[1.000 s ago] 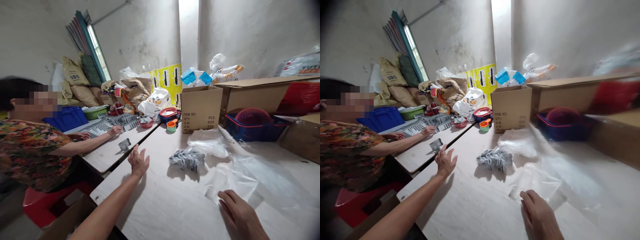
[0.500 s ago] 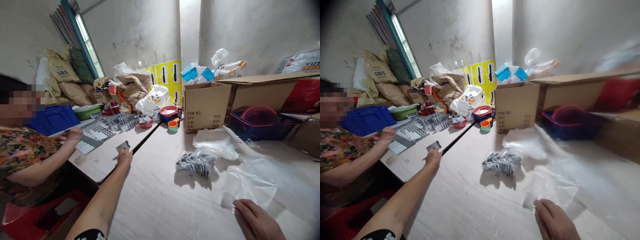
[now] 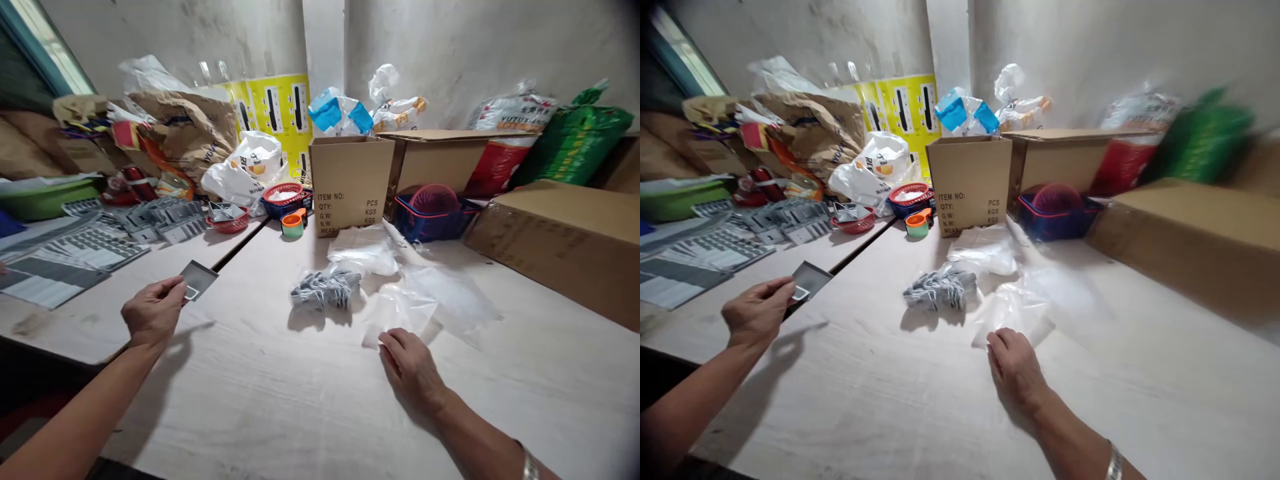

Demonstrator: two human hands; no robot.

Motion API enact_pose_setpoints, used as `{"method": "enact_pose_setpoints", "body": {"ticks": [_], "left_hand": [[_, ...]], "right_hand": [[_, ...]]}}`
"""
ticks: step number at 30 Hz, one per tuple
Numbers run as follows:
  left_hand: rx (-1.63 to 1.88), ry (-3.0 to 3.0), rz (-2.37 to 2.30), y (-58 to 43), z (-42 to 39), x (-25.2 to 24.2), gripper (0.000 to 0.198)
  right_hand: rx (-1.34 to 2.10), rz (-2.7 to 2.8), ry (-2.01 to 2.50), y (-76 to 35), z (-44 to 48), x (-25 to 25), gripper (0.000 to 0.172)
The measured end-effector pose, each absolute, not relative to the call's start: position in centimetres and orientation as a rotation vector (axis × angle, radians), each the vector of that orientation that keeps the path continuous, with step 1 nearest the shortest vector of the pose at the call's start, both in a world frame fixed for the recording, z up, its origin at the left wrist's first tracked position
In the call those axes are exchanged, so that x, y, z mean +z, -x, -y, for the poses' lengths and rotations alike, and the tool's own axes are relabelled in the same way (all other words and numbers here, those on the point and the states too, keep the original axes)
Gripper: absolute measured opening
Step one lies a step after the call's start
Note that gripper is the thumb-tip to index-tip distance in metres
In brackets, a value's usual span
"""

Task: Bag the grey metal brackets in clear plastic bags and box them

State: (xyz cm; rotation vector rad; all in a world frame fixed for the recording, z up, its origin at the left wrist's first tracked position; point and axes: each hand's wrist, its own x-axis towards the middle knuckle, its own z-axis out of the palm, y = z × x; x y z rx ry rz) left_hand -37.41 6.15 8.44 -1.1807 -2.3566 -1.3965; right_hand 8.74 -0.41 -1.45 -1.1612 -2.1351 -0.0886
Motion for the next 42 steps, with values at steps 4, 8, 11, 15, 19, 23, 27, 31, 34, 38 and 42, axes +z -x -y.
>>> {"method": "enact_pose_setpoints", "body": {"ticks": [4, 8, 11, 15, 19, 23, 27, 31, 34, 38, 42], "left_hand": [[-2.307, 1.492, 2.268, 27.3, 0.4, 9.8, 0.035], [-2.560, 1.796, 2.565, 17.5, 5.6, 9.5, 0.030], [-2.549, 2.041, 2.733, 12.6, 7.0, 8.4, 0.027], [-2.466, 2.261, 2.791, 9.0, 6.7, 7.4, 0.025], [-2.344, 2.377, 2.762, 7.5, 6.0, 7.3, 0.024], [-2.256, 2.353, 2.769, 7.0, 5.3, 7.0, 0.025], [-2.208, 2.336, 2.776, 6.7, 4.9, 6.1, 0.026], [-2.182, 2.341, 2.749, 6.6, 4.9, 5.6, 0.029], [-2.197, 2.314, 2.720, 6.5, 4.9, 5.6, 0.031], [-2.317, 2.183, 2.714, 6.4, 4.8, 5.4, 0.034], [-2.485, 2.022, 2.648, 6.5, 4.6, 5.2, 0.034]], "right_hand": [[-0.095, 2.157, 1.180, -8.8, 0.6, -0.9, 0.021], [-0.088, 2.134, 1.176, -9.3, 0.7, -0.8, 0.020], [-0.052, 2.140, 1.137, -9.8, 0.7, -0.9, 0.023], [0.023, 2.145, 1.098, -10.7, 0.6, -0.8, 0.025], [-0.006, 2.174, 1.044, -11.1, 0.7, 0.2, 0.022], [-0.037, 2.247, 1.020, -11.1, 1.0, 1.0, 0.022], [-0.066, 2.281, 1.023, -11.2, 1.2, 1.3, 0.025], [-0.104, 2.313, 0.995, -11.2, 1.5, 1.7, 0.029], [-0.154, 2.360, 0.949, -11.1, 1.8, 2.3, 0.033], [-0.212, 2.429, 0.936, -10.8, 2.6, 3.2, 0.033], [-0.251, 2.472, 0.935, -10.6, 3.1, 3.7, 0.030]]}}
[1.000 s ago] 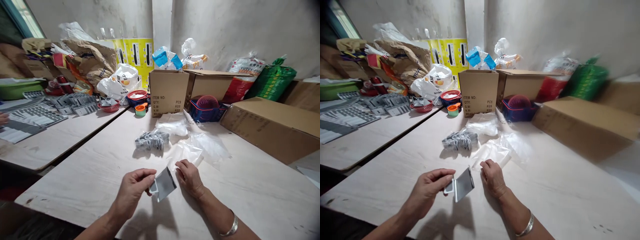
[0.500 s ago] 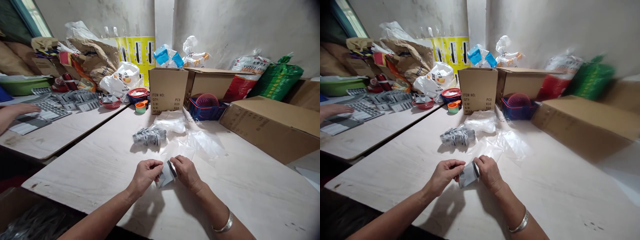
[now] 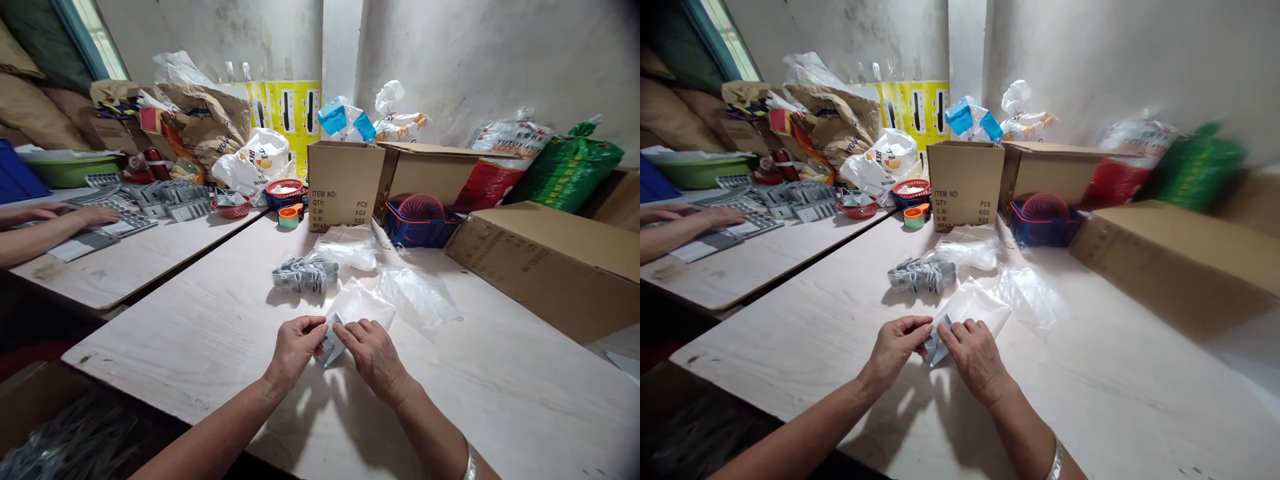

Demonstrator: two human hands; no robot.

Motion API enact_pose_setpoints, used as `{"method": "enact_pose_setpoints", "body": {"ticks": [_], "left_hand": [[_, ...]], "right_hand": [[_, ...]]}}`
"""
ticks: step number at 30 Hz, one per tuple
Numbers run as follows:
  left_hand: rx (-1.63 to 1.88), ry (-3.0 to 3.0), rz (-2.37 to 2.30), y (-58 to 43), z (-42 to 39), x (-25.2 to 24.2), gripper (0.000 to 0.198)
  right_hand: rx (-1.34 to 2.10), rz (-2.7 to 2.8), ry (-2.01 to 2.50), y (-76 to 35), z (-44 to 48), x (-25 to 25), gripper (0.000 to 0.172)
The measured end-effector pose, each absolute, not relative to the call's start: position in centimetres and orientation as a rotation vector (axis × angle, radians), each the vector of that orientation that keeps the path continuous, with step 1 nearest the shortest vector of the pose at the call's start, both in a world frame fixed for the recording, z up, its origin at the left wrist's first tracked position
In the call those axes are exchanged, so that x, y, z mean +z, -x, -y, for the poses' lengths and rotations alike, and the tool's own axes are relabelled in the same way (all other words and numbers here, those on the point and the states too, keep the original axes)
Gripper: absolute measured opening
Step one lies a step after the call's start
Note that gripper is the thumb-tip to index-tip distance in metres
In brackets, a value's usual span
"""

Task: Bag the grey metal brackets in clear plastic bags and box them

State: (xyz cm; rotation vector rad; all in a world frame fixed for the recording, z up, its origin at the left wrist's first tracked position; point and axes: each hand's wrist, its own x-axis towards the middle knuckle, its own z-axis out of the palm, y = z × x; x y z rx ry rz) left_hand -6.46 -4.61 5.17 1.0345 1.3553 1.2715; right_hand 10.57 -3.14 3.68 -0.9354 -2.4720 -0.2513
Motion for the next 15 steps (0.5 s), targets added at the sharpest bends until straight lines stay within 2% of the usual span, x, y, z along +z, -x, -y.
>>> {"method": "enact_pose_setpoints", "body": {"ticks": [9, 15], "left_hand": [[1.404, -0.914, -1.311, 5.8, 4.8, 5.1, 0.038], [1.428, -0.895, -1.250, 5.0, 4.9, 4.7, 0.033]], "right_hand": [[-0.298, 2.433, 0.979, -9.8, 4.0, 3.9, 0.030], [-0.073, 2.334, 0.959, -9.1, 4.2, 3.2, 0.031]]}}
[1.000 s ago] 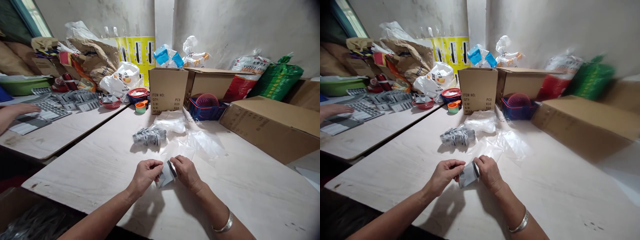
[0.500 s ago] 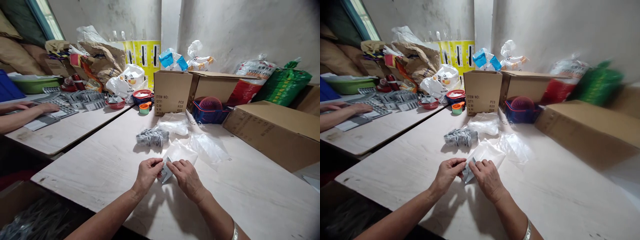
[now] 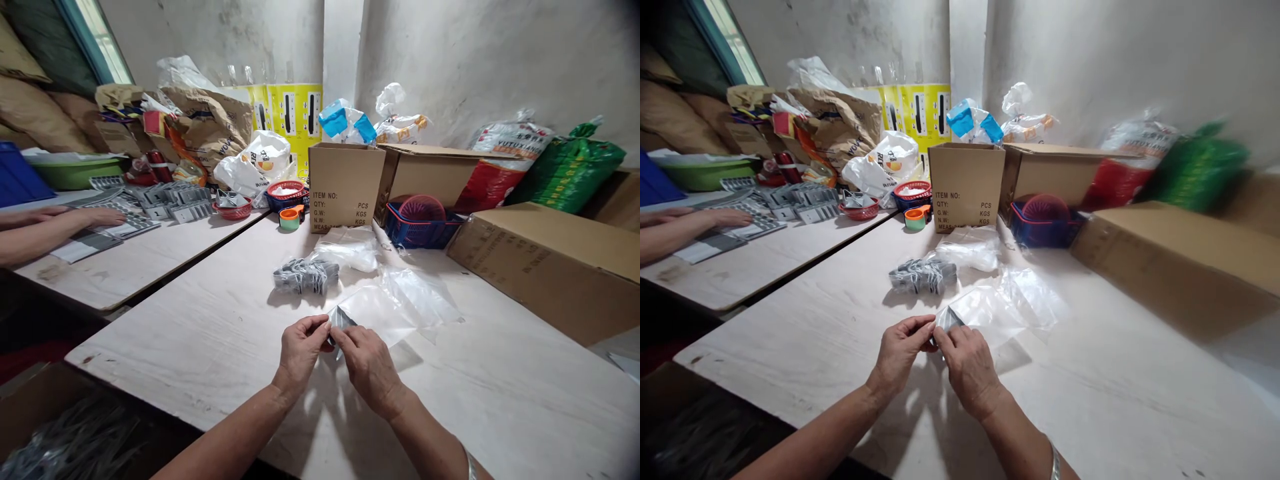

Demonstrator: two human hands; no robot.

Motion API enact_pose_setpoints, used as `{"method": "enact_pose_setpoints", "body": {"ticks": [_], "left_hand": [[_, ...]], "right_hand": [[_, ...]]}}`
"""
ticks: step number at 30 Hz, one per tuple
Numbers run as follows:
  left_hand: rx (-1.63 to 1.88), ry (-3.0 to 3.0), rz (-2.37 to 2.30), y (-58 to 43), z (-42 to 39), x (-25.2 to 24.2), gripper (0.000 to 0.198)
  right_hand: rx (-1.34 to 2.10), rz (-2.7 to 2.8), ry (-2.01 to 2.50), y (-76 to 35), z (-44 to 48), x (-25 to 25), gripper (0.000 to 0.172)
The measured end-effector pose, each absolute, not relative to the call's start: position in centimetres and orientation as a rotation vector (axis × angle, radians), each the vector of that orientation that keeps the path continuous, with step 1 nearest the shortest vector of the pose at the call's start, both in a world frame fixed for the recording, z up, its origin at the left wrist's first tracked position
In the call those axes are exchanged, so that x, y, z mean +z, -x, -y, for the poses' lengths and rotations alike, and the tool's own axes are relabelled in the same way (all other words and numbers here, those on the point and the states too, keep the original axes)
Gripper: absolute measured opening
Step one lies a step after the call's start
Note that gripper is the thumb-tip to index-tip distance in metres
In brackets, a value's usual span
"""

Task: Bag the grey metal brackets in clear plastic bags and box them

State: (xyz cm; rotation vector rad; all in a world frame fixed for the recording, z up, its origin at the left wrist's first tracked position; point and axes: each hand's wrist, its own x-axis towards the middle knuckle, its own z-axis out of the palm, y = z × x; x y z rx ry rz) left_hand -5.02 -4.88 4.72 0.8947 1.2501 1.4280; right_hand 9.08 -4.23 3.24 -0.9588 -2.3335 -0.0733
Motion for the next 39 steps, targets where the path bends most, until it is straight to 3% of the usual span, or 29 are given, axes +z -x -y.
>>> {"method": "enact_pose_setpoints", "body": {"ticks": [9, 18, 22, 28, 32, 36, 39], "left_hand": [[1.426, -0.938, -1.182, 4.8, 5.4, 4.6, 0.031], [1.371, -0.901, -1.121, 4.0, 6.7, 4.9, 0.025], [1.331, -1.002, -1.087, 4.1, 7.0, 5.6, 0.026], [1.206, -0.935, -1.105, 5.0, 6.3, 6.9, 0.038], [1.148, -0.954, -1.135, 6.2, 5.4, 7.6, 0.040], [1.363, -1.083, -1.278, 7.6, 4.9, 7.2, 0.025], [1.302, -1.124, -1.285, 8.0, 5.2, 6.1, 0.023]], "right_hand": [[0.518, 2.091, 0.905, -9.9, 3.5, 3.7, 0.017], [0.608, 2.208, 0.870, -10.2, 4.4, 5.1, 0.025], [0.591, 2.161, 0.888, -10.2, 4.0, 4.2, 0.015], [0.911, 1.988, 0.870, -10.6, 3.1, 4.0, 0.014], [1.115, 1.762, 0.873, -11.0, 2.7, 4.0, 0.004], [1.277, 1.471, 0.874, -11.4, 2.3, 4.3, 0.012], [1.342, 1.312, 0.832, -11.7, 2.1, 4.6, 0.018]]}}
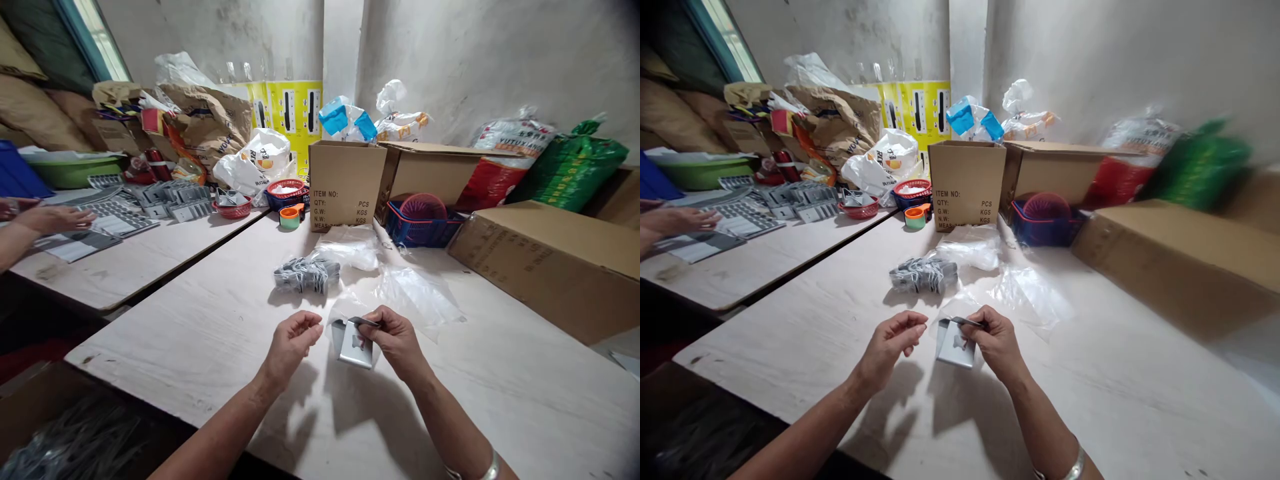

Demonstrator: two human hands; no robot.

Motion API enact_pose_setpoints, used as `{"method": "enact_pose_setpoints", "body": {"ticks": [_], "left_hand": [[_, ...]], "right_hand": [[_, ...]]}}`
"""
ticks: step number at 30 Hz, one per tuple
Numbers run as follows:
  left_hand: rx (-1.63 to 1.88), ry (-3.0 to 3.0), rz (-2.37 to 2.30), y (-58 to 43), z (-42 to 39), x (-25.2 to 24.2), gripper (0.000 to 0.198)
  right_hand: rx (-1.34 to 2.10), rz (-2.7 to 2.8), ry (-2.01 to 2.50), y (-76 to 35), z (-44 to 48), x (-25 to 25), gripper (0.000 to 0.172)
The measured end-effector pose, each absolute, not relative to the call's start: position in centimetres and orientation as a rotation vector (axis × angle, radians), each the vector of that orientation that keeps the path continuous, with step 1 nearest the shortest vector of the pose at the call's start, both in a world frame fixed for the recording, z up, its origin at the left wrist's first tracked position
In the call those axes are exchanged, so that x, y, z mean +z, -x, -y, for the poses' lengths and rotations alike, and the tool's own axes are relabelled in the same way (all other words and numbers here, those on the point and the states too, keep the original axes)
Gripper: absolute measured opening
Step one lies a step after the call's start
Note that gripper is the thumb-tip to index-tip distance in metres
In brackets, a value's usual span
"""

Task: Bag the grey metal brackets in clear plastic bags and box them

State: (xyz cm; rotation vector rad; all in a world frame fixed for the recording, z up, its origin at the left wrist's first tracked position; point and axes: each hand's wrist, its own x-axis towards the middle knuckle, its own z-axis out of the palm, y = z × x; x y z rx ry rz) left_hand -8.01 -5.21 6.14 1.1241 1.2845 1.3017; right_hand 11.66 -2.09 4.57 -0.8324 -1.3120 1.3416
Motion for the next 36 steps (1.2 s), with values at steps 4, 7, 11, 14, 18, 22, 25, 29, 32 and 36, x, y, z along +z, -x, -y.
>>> {"method": "enact_pose_setpoints", "body": {"ticks": [4, 7, 11, 14, 18, 22, 25, 29, 32, 36], "left_hand": [[1.166, -1.135, -1.234, 7.5, 6.1, 4.8, 0.027], [1.149, -1.135, -1.201, 6.8, 6.3, 4.3, 0.026], [1.186, -1.080, -1.195, 6.2, 6.0, 3.9, 0.027], [1.234, -1.072, -1.193, 6.0, 5.8, 3.6, 0.028], [1.213, -1.061, -1.230, 5.6, 6.2, 3.5, 0.030], [1.150, -1.014, -1.239, 5.2, 6.9, 3.8, 0.028], [1.101, -0.982, -1.200, 4.8, 7.5, 4.2, 0.028], [1.032, -1.013, -1.166, 4.6, 7.8, 4.3, 0.027], [1.101, -1.133, -1.231, 4.8, 7.5, 3.9, 0.026], [1.216, -1.246, -1.339, 5.3, 7.1, 2.8, 0.021]], "right_hand": [[1.419, 1.227, 0.803, -11.7, 1.9, 4.6, 0.023], [1.460, 1.206, 0.783, -11.5, 1.9, 4.4, 0.024], [1.481, 1.203, 0.775, -11.1, 2.1, 4.3, 0.024], [1.473, 1.207, 0.787, -10.9, 2.2, 4.2, 0.024], [1.393, 1.222, 0.820, -10.7, 2.2, 3.7, 0.021], [1.237, 1.237, 0.903, -10.7, 2.1, 3.3, 0.016], [1.092, 1.280, 0.960, -10.8, 2.0, 3.1, 0.014], [0.935, 1.457, 0.999, -10.7, 2.0, 2.6, 0.009], [0.834, 1.623, 0.979, -10.6, 2.0, 2.3, 0.007], [0.704, 1.767, 0.890, -10.4, 2.1, 2.4, 0.010]]}}
